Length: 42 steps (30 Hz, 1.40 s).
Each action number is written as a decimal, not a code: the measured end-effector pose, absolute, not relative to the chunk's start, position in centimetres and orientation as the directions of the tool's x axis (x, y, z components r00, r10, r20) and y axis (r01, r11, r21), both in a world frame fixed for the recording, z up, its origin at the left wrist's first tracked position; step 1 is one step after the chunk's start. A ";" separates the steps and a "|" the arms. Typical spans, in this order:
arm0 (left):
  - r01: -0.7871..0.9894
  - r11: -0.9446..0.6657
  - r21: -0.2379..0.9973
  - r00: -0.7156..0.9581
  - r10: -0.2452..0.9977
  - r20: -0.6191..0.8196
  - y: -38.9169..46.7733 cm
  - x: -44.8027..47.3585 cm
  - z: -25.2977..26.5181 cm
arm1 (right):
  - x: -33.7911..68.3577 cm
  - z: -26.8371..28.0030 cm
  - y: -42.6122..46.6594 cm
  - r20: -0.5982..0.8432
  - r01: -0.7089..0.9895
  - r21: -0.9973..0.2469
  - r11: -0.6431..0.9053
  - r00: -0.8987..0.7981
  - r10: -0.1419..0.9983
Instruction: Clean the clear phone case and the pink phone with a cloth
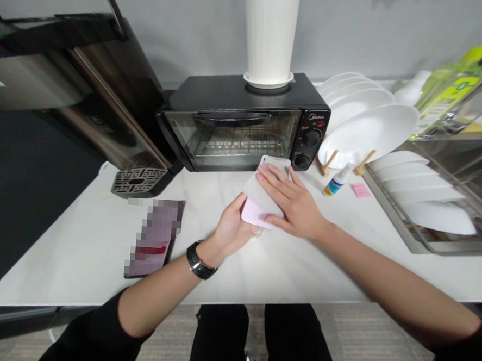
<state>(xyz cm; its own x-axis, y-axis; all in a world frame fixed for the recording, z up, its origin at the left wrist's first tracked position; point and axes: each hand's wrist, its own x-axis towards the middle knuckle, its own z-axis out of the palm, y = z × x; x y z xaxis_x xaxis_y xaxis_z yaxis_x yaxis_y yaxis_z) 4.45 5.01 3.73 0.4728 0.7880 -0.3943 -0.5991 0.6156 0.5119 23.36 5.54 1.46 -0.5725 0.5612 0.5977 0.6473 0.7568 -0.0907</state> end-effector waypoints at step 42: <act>-0.612 0.609 0.505 0.442 0.792 -0.421 5.2 4.4 3.3 | 23.8 2.2 5.5 0.540 0.489 -0.076 0.869 -0.712 0.448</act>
<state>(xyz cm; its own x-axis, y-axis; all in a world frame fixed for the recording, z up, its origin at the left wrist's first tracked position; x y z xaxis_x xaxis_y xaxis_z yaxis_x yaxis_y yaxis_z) 4.41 5.15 3.30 0.4419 0.7923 -0.4208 -0.6115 0.6092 0.5049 23.82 5.52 2.20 -0.7123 0.4482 0.5401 0.4891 0.8689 -0.0761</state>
